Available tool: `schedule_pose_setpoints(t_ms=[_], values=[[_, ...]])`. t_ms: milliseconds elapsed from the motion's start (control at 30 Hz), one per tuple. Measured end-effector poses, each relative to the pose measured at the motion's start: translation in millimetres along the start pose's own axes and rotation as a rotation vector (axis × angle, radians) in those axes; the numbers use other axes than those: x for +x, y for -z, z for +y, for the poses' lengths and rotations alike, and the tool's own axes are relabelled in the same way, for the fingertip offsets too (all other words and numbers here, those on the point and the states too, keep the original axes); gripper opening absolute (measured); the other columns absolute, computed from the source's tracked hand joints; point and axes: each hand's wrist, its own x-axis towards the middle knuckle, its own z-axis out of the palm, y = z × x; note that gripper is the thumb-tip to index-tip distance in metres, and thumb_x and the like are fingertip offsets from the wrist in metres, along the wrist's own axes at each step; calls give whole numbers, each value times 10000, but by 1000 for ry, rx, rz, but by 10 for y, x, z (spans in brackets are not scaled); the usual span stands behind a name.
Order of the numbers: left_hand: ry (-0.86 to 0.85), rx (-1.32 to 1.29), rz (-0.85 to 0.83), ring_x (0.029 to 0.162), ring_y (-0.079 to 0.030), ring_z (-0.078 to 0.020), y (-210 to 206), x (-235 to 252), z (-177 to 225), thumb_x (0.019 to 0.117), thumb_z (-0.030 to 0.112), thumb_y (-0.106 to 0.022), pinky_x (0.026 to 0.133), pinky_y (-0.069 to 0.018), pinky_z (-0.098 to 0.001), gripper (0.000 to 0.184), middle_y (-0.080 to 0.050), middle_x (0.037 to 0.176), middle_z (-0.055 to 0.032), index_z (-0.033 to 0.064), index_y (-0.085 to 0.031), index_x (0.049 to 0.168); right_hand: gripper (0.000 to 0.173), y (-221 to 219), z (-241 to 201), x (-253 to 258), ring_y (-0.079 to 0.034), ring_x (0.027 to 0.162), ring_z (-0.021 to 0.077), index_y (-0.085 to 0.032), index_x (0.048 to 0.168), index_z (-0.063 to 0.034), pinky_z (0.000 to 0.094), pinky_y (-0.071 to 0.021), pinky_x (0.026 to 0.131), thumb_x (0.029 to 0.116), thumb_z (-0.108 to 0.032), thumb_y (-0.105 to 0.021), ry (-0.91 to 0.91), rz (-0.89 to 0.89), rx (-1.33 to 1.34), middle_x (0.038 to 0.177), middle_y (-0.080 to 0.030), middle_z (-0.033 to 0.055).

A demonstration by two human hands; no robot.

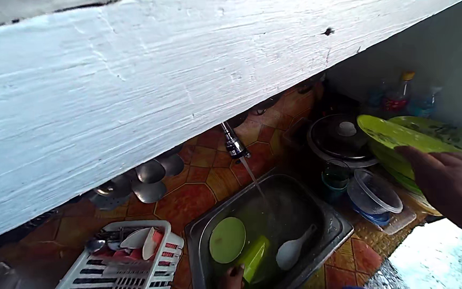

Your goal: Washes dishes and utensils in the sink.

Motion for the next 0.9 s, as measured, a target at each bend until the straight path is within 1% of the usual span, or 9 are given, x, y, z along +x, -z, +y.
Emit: schedule_pose_setpoints(t_ms=[67,100,300,367,467,567,633,767,900], values=[[20,-234,9,591,-533,-119,-65,-12,-4,1048,249,-602,558,-461,-279,325,-618,804,-100,-26,-628,1220,349,-143,96,-100,-683,757,522,-666,1260,-11,614,-522,605,972,75,-488,-36,-122,-38,815,-680,279],[10,-318,11,572,-515,-100,-93,-15,-6,1036,206,-619,539,-448,-258,291,-606,784,-87,-31,-636,1205,381,-191,133,-132,-684,765,516,-670,1261,-31,609,-519,606,943,117,-521,-61,-188,-64,817,-680,273],[-347,-171,89,1018,-667,-309,-145,-149,206,982,109,-667,954,-511,-507,209,-706,1060,-226,-66,-714,1087,454,-360,341,-70,-626,1083,553,-640,1377,-111,688,-496,820,936,-113,-748,-278,-485,-57,1100,-687,301],[-419,-84,96,1020,-687,-306,-118,-223,368,990,112,-651,966,-522,-505,212,-719,1062,-213,-53,-720,1104,413,-396,270,-48,-602,1125,566,-674,1302,-43,698,-490,835,913,-134,-780,-215,-355,-4,1133,-685,306],[-548,50,109,990,-710,-296,-110,-319,616,997,105,-623,947,-551,-484,220,-730,1058,-201,-42,-728,1122,246,-499,-63,1,-665,1017,520,-719,1158,-1,646,-548,761,949,-116,-662,1,-87,163,1053,-716,257],[-697,187,125,1057,-705,-315,-87,-381,881,1003,88,-602,994,-541,-469,230,-727,1106,-208,-40,-731,1145,192,-850,-305,153,-701,970,395,-759,1044,-63,546,-580,784,946,-21,-599,145,-79,263,989,-745,145],[-747,273,106,1090,-692,-306,-69,-363,1047,1013,90,-588,1020,-524,-443,227,-727,1116,-192,-24,-736,1142,176,-1103,-268,391,-677,980,428,-747,1012,-32,572,-548,806,910,49,-627,178,-108,239,979,-727,185],[-756,394,61,1169,-661,-310,-64,-309,1296,1039,114,-555,1080,-480,-438,258,-713,1175,-195,-17,-724,1184,333,-1450,-121,928,-574,1225,481,-690,1217,-7,610,-493,983,898,-74,-756,166,-584,157,1229,-643,273],[-757,416,69,1172,-658,-309,-64,-228,1388,1045,120,-545,1081,-477,-436,266,-712,1178,-190,-18,-721,1188,336,-1688,-239,1066,-556,1236,500,-652,1256,-2,629,-508,906,925,-43,-690,276,-861,22,1289,-588,293]])
